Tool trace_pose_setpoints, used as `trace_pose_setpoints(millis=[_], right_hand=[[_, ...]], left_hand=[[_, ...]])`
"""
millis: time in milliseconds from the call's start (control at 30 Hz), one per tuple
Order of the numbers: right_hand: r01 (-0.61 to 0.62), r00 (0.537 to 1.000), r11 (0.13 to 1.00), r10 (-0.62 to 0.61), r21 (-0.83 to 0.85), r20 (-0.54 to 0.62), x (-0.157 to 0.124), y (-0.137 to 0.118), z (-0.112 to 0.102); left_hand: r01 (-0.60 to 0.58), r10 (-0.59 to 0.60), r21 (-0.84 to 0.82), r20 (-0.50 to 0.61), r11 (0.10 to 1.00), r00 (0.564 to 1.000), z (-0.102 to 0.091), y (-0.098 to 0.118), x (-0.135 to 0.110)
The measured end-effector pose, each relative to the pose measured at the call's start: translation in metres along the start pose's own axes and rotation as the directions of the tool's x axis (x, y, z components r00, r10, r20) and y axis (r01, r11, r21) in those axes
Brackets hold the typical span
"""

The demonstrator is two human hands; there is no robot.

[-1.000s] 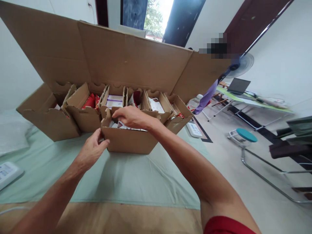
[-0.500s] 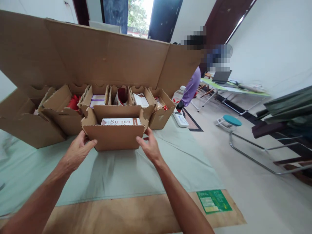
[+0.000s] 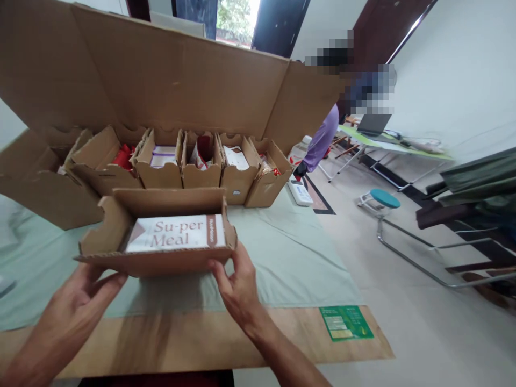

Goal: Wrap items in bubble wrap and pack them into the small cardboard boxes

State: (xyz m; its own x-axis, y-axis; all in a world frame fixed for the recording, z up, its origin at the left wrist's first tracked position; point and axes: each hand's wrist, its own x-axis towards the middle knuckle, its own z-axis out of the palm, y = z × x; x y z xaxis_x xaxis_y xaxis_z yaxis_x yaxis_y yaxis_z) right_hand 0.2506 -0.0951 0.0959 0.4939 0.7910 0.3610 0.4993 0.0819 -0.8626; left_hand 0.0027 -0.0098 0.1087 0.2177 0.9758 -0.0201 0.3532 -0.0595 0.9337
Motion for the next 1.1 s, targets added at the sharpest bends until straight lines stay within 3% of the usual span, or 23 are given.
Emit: trace_pose_setpoints(millis=[133, 233, 333, 467, 567, 700, 867, 933, 1000, 1100], right_hand=[[0.048, 0.999, 0.997, -0.049, 0.056, 0.008, 0.033, -0.011, 0.02], [0.003, 0.997, 0.999, 0.0, 0.033, -0.083, 0.027, -0.003, 0.004], [-0.048, 0.988, 0.999, 0.048, 0.007, -0.147, 0.0, 0.014, -0.023], [-0.08, 0.993, 0.996, 0.083, 0.043, -0.083, -0.015, 0.032, -0.037], [-0.069, 0.997, 0.99, 0.072, 0.12, -0.014, 0.001, 0.044, -0.037], [-0.033, 0.999, 0.979, 0.028, 0.201, 0.028, 0.034, 0.057, -0.048], [-0.039, 0.999, 0.983, 0.045, 0.18, -0.031, 0.051, 0.067, -0.073], [-0.072, 0.991, 0.99, 0.085, 0.121, -0.103, 0.043, 0.068, -0.08], [-0.083, 0.984, 0.993, 0.095, 0.085, -0.151, 0.025, 0.067, -0.083], [-0.032, 0.991, 0.997, 0.04, 0.068, -0.128, -0.018, 0.063, -0.082]], left_hand=[[-0.066, 0.07, 0.031, -0.125, 0.997, 0.99, -0.005, 0.023, 0.026], [-0.141, 0.139, -0.012, -0.082, 0.99, 0.987, 0.013, 0.032, 0.025], [-0.137, 0.137, -0.003, 0.018, 0.991, 0.99, 0.032, 0.02, 0.0], [-0.116, 0.117, -0.014, 0.033, 0.993, 0.993, 0.044, -0.01, -0.035], [-0.093, 0.093, -0.009, 0.03, 0.996, 0.995, 0.05, -0.02, -0.049], [-0.13, 0.131, -0.009, 0.049, 0.991, 0.99, 0.072, -0.016, -0.07], [-0.265, 0.283, -0.102, 0.262, 0.959, 0.923, 0.099, -0.01, -0.101], [-0.259, 0.277, -0.102, 0.287, 0.961, 0.917, 0.101, -0.011, -0.101], [-0.231, 0.239, -0.064, 0.214, 0.971, 0.947, 0.098, -0.014, -0.089], [-0.213, 0.213, -0.009, 0.107, 0.977, 0.971, 0.096, -0.024, -0.063]])
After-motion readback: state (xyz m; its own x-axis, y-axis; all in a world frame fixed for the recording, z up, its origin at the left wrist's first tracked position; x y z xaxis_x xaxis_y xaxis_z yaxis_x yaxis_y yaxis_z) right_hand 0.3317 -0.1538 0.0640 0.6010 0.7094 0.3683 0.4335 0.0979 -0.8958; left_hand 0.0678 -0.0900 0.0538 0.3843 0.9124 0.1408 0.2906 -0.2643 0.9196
